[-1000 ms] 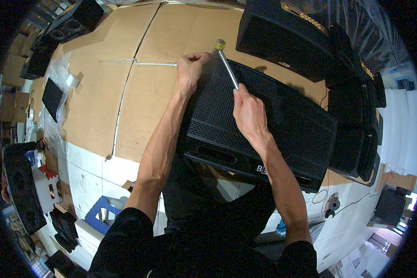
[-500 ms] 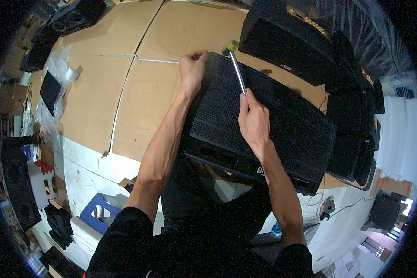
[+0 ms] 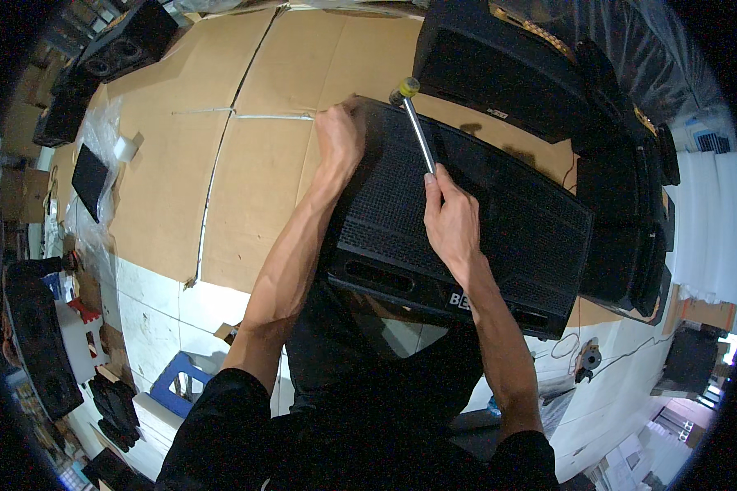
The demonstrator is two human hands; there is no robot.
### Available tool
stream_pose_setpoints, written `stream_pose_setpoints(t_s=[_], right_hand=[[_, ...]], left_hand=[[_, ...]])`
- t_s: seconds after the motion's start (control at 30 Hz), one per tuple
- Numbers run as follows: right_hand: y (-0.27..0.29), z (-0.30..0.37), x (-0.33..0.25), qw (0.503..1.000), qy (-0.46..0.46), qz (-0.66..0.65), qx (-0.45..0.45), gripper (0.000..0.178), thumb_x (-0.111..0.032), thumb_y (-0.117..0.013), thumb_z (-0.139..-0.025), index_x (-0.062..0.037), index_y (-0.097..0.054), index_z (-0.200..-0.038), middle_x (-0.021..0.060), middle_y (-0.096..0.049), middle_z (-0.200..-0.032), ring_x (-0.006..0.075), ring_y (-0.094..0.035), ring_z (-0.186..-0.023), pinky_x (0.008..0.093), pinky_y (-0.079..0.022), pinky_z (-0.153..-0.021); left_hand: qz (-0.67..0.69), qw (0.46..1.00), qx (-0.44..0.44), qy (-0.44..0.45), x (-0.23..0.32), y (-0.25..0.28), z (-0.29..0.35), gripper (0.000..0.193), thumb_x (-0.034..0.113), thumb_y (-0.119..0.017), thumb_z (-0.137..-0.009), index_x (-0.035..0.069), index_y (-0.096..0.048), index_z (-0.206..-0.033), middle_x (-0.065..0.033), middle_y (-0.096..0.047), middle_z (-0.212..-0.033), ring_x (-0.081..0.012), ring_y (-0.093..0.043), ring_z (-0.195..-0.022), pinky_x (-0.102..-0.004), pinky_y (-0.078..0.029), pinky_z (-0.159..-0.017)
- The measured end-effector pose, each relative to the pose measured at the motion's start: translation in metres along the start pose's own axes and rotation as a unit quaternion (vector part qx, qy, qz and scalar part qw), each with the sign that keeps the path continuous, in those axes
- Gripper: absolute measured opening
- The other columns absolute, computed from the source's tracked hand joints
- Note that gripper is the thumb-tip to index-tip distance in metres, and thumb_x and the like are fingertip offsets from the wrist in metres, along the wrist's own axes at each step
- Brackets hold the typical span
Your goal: The person assembles a black speaker by hammering a corner piece into place, then moves the speaker aside. They unwrap a second speaker from bubble wrap and use a soldering iron to heat and remove a corner piece from its frame.
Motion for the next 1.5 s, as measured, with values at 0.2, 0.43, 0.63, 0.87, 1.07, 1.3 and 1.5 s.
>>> stream_pose_setpoints(t_s=[0.2, 0.43, 0.63, 0.87, 1.07, 1.3, 1.5], right_hand=[[0.002, -0.001, 0.004, 1.0, -0.005, -0.004, 0.001, 0.039, -0.021, -0.048, -0.098, 0.0097, -0.055, -0.121, 0.0235, -0.065, -0.075, 0.0224, -0.064, -0.058, 0.0348, -0.048, -0.051], [0.0, 0.0, 0.008, 1.0, -0.014, -0.011, -0.003, 0.039, -0.021, -0.048, -0.098, 0.0081, -0.055, -0.122, 0.0244, -0.066, -0.082, 0.024, -0.066, -0.063, 0.0345, -0.05, -0.056], [-0.001, 0.001, 0.006, 0.999, -0.016, -0.026, -0.013, 0.039, -0.021, -0.048, -0.098, 0.0091, -0.055, -0.122, 0.0255, -0.066, -0.088, 0.0269, -0.068, -0.069, 0.0357, -0.051, -0.059], [-0.013, -0.012, -0.008, 0.999, 0.01, -0.026, -0.034, 0.039, -0.021, -0.048, -0.098, 0.01, -0.054, -0.121, 0.0241, -0.064, -0.077, 0.0266, -0.064, -0.061, 0.0373, -0.047, -0.055], [-0.02, -0.019, -0.014, 0.999, 0.027, -0.017, -0.039, 0.038, -0.02, -0.048, -0.098, 0.0104, -0.055, -0.12, 0.0232, -0.062, -0.072, 0.0275, -0.062, -0.057, 0.0372, -0.045, -0.052], [-0.022, -0.018, -0.015, 0.999, 0.03, -0.013, -0.042, 0.038, -0.02, -0.047, -0.098, 0.0101, -0.055, -0.119, 0.0239, -0.061, -0.07, 0.0296, -0.062, -0.057, 0.0386, -0.046, -0.053], [-0.023, -0.021, -0.009, 0.998, 0.043, 0.007, -0.039, 0.038, -0.019, -0.046, -0.098, 0.0103, -0.055, -0.12, 0.026, -0.062, -0.073, 0.0326, -0.065, -0.062, 0.0397, -0.049, -0.057]], left_hand=[[0.016, 1.0, 0.011, -0.013, -0.008, -0.004, 0.001, 0.017, 0.006, -0.063, -0.08, 0.003, -0.072, -0.094, -0.0236, -0.064, -0.081, -0.0363, -0.067, -0.078, -0.0389, -0.052, -0.069], [-0.063, 0.991, -0.01, -0.117, -0.007, -0.011, 0.003, 0.014, 0.003, -0.055, -0.081, -0.001, -0.068, -0.08, -0.0213, -0.066, -0.093, -0.0357, -0.067, -0.079, -0.0383, -0.054, -0.067], [-0.076, 0.986, -0.045, -0.139, 0.005, -0.007, 0.007, 0.021, 0.006, -0.052, -0.087, -0.005, -0.069, -0.092, -0.0254, -0.063, -0.11, -0.0394, -0.064, -0.094, -0.0432, -0.052, -0.084], [0.02, 0.996, -0.061, -0.056, -0.003, -0.002, -0.001, 0.017, 0.007, -0.061, -0.081, -0.002, -0.07, -0.092, -0.0243, -0.063, -0.108, -0.0381, -0.066, -0.09, -0.039, -0.054, -0.079], [0.079, 0.995, -0.065, 0.015, -0.012, 0.001, -0.007, 0.02, 0.007, -0.068, -0.077, -0.005, -0.07, -0.093, -0.0217, -0.064, -0.111, -0.0329, -0.067, -0.094, -0.0336, -0.053, -0.081], [0.141, 0.983, -0.089, 0.083, -0.02, 0.0, -0.008, 0.019, 0.004, -0.068, -0.076, -0.005, -0.07, -0.093, -0.0207, -0.065, -0.111, -0.0277, -0.066, -0.1, -0.0315, -0.052, -0.084], [0.156, 0.978, -0.092, 0.102, -0.03, -0.006, -0.01, 0.018, 0.005, -0.069, -0.077, -0.006, -0.07, -0.092, -0.0221, -0.064, -0.114, -0.0275, -0.065, -0.101, -0.0313, -0.052, -0.085]])
Point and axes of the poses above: each hand's wrist, its own z-axis away from the middle knuckle, its own y-axis out of the back of the hand, x = y × z, the point moved 6 cm from there along -z, towards the middle knuckle
